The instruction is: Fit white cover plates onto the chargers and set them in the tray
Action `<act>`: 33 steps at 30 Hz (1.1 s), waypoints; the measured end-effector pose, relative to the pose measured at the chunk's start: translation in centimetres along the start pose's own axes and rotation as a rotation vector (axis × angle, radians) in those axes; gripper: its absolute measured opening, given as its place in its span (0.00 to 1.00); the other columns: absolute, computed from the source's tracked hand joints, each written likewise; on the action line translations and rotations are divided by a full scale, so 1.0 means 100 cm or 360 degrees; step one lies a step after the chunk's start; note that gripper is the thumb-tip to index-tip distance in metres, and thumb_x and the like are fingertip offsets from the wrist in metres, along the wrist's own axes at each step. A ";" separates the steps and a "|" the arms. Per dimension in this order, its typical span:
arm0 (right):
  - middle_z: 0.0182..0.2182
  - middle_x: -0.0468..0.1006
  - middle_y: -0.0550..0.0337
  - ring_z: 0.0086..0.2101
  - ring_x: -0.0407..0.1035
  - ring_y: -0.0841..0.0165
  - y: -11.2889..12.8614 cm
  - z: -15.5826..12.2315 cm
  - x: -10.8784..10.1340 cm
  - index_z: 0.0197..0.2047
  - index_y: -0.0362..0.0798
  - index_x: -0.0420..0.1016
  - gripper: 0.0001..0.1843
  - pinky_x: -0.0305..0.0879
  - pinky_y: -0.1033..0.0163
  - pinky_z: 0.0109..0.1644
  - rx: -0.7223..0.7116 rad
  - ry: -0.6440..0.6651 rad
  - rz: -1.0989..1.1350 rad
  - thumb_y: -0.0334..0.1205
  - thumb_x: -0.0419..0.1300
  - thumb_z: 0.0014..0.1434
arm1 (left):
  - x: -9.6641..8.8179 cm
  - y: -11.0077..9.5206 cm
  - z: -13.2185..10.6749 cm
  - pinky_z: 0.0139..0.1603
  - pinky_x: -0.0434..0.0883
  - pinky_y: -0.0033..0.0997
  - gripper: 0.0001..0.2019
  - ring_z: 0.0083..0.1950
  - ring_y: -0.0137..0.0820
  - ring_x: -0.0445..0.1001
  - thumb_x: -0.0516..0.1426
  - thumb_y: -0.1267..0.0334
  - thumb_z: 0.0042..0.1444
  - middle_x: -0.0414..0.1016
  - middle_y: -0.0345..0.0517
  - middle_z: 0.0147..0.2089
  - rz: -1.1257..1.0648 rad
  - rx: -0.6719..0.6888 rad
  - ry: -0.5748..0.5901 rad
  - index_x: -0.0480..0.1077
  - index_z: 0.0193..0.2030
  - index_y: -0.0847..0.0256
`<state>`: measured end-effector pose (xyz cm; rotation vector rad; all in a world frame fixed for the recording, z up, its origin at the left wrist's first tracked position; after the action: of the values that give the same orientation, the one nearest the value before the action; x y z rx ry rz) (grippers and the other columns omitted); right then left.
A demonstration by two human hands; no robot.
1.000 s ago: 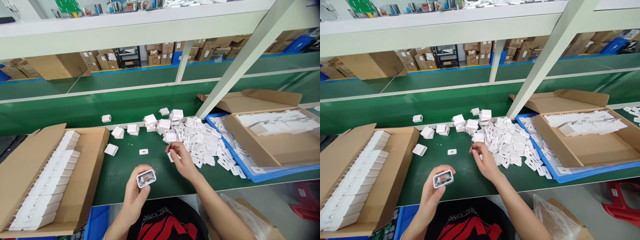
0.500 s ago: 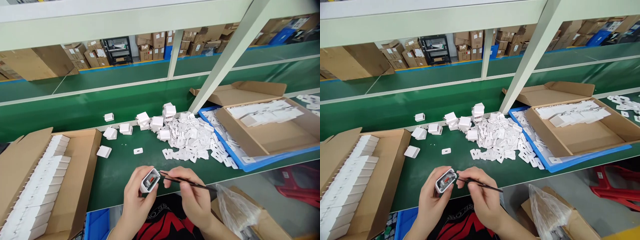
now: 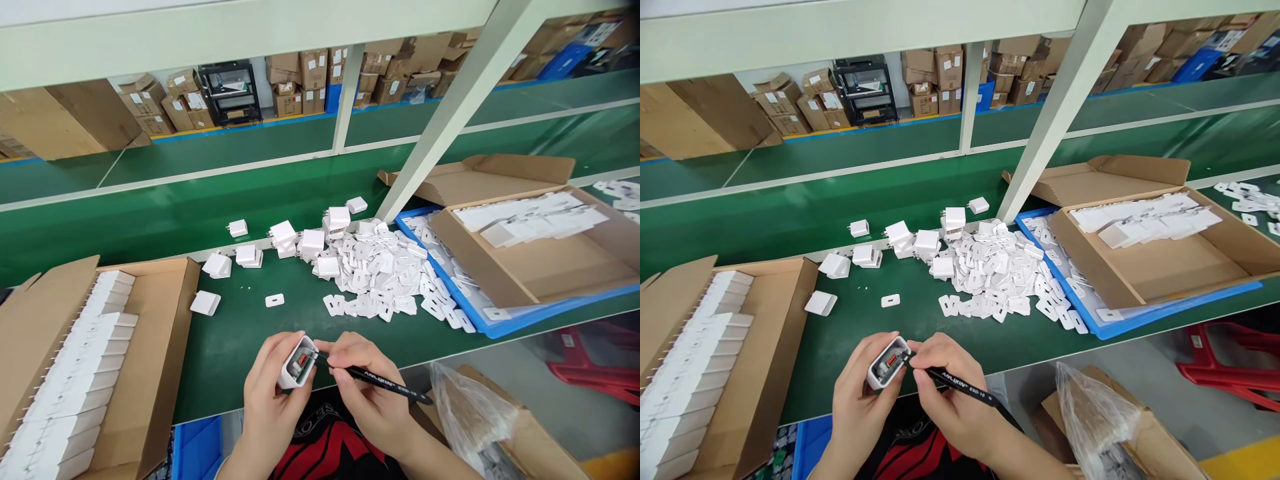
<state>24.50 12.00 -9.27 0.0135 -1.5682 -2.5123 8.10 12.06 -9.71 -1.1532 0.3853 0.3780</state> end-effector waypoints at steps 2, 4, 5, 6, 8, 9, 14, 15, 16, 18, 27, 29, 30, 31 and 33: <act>0.42 0.77 0.58 0.45 0.73 0.66 0.000 0.000 -0.001 0.57 0.55 0.75 0.22 0.76 0.50 0.59 -0.0014 0.0002 -0.0031 0.21 0.58 0.67 | 0.000 -0.001 0.000 0.52 0.77 0.25 0.17 0.53 0.30 0.79 0.61 0.69 0.67 0.77 0.45 0.53 0.0005 0.0007 -0.0004 0.72 0.61 0.51; 0.42 0.78 0.58 0.46 0.73 0.65 -0.001 0.001 -0.001 0.57 0.55 0.75 0.22 0.77 0.52 0.56 -0.0019 -0.0002 -0.0056 0.21 0.58 0.67 | 0.000 -0.001 0.000 0.52 0.77 0.25 0.17 0.53 0.31 0.79 0.61 0.69 0.67 0.77 0.45 0.53 0.0014 0.0003 -0.0002 0.72 0.61 0.51; 0.42 0.78 0.58 0.46 0.73 0.65 -0.001 0.001 -0.002 0.57 0.55 0.75 0.22 0.77 0.52 0.55 -0.0018 -0.0005 -0.0063 0.21 0.58 0.67 | 0.000 -0.001 0.001 0.51 0.78 0.26 0.17 0.52 0.31 0.79 0.61 0.69 0.67 0.77 0.45 0.53 0.0017 -0.0005 -0.0002 0.72 0.60 0.51; 0.42 0.78 0.57 0.46 0.73 0.64 -0.001 0.000 -0.002 0.57 0.55 0.75 0.22 0.77 0.53 0.54 -0.0016 -0.0008 -0.0063 0.21 0.58 0.67 | 0.000 -0.001 0.001 0.51 0.78 0.26 0.17 0.52 0.32 0.79 0.61 0.69 0.67 0.77 0.46 0.53 0.0018 -0.0013 -0.0003 0.72 0.60 0.51; 0.42 0.78 0.57 0.46 0.73 0.64 -0.002 0.000 -0.002 0.57 0.55 0.75 0.22 0.77 0.52 0.54 -0.0007 -0.0023 -0.0053 0.22 0.58 0.67 | -0.001 -0.001 0.001 0.50 0.78 0.28 0.16 0.52 0.33 0.80 0.61 0.68 0.67 0.78 0.46 0.53 0.0009 -0.0028 -0.0005 0.73 0.60 0.51; 0.42 0.77 0.57 0.46 0.73 0.64 -0.003 -0.001 -0.002 0.57 0.55 0.75 0.21 0.77 0.52 0.53 0.0002 -0.0036 -0.0043 0.22 0.57 0.68 | -0.001 0.000 0.001 0.50 0.78 0.28 0.16 0.51 0.34 0.80 0.61 0.68 0.66 0.78 0.46 0.53 0.0002 -0.0039 -0.0003 0.73 0.59 0.51; 0.39 0.74 0.57 0.43 0.72 0.63 -0.006 -0.001 -0.004 0.55 0.56 0.75 0.18 0.76 0.51 0.51 0.0049 -0.0097 -0.0003 0.25 0.57 0.70 | -0.001 0.001 0.001 0.49 0.78 0.29 0.16 0.51 0.35 0.80 0.61 0.68 0.66 0.78 0.47 0.53 -0.0016 -0.0071 0.0012 0.73 0.59 0.51; 0.38 0.74 0.58 0.43 0.71 0.63 -0.006 0.000 -0.005 0.55 0.56 0.75 0.17 0.76 0.52 0.50 0.0053 -0.0103 -0.0001 0.25 0.56 0.70 | -0.001 0.001 0.001 0.49 0.78 0.29 0.17 0.52 0.35 0.80 0.61 0.69 0.66 0.78 0.47 0.53 -0.0018 -0.0058 0.0008 0.73 0.60 0.51; 0.38 0.74 0.58 0.43 0.71 0.64 -0.005 0.002 -0.005 0.54 0.56 0.75 0.17 0.75 0.53 0.49 0.0063 -0.0099 -0.0009 0.26 0.56 0.71 | 0.000 0.001 0.001 0.50 0.78 0.30 0.18 0.52 0.35 0.80 0.61 0.69 0.66 0.77 0.47 0.54 -0.0016 -0.0036 0.0007 0.73 0.61 0.51; 0.39 0.75 0.58 0.43 0.72 0.64 -0.004 0.006 -0.005 0.52 0.55 0.74 0.14 0.74 0.55 0.49 0.0101 -0.0046 -0.0067 0.27 0.56 0.71 | 0.000 -0.001 0.001 0.51 0.78 0.31 0.21 0.54 0.36 0.79 0.61 0.71 0.66 0.76 0.48 0.56 -0.0004 0.0019 0.0012 0.72 0.62 0.50; 0.38 0.72 0.59 0.40 0.71 0.65 -0.010 0.017 -0.019 0.50 0.55 0.74 0.11 0.73 0.57 0.46 0.0106 -0.0217 -0.0116 0.33 0.52 0.75 | 0.008 0.030 -0.005 0.55 0.78 0.33 0.14 0.57 0.38 0.80 0.59 0.62 0.70 0.79 0.51 0.57 -0.0452 -0.0414 0.0119 0.73 0.61 0.54; 0.41 0.74 0.56 0.42 0.71 0.63 -0.023 0.021 -0.017 0.51 0.54 0.74 0.10 0.70 0.56 0.46 0.0105 -0.0052 -0.0490 0.33 0.53 0.75 | 0.010 0.039 -0.009 0.54 0.78 0.33 0.15 0.55 0.38 0.80 0.58 0.57 0.71 0.79 0.53 0.57 -0.0655 -0.0559 0.0118 0.73 0.61 0.57; 0.41 0.75 0.55 0.42 0.70 0.62 -0.032 0.023 -0.013 0.50 0.53 0.75 0.10 0.69 0.55 0.46 0.0091 0.0089 -0.0722 0.32 0.54 0.75 | 0.011 0.042 -0.011 0.54 0.78 0.33 0.15 0.55 0.38 0.80 0.58 0.56 0.71 0.79 0.54 0.57 -0.0719 -0.0600 0.0110 0.73 0.60 0.58; 0.41 0.76 0.54 0.42 0.69 0.61 -0.043 0.025 -0.008 0.50 0.52 0.75 0.09 0.67 0.54 0.46 0.0063 0.0233 -0.0946 0.32 0.54 0.74 | 0.011 0.044 -0.012 0.54 0.78 0.33 0.16 0.54 0.38 0.80 0.59 0.55 0.70 0.79 0.55 0.58 -0.0758 -0.0628 0.0105 0.73 0.59 0.59; 0.42 0.77 0.52 0.42 0.68 0.59 -0.067 0.026 0.003 0.49 0.50 0.75 0.11 0.64 0.53 0.45 0.0001 0.0481 -0.1309 0.28 0.54 0.71 | 0.011 0.046 -0.013 0.54 0.77 0.33 0.16 0.54 0.38 0.80 0.60 0.53 0.70 0.79 0.54 0.57 -0.0791 -0.0665 0.0097 0.73 0.58 0.59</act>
<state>22.99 17.20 -14.09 1.2009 -1.6462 -2.8445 6.77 12.58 -14.42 -1.6201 0.0598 -0.0184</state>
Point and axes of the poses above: each hand's wrist, its own z-axis towards the middle knuckle, its own x-axis out of the palm, y = z × x, the point moved 7 cm from there along z, towards the middle knuckle
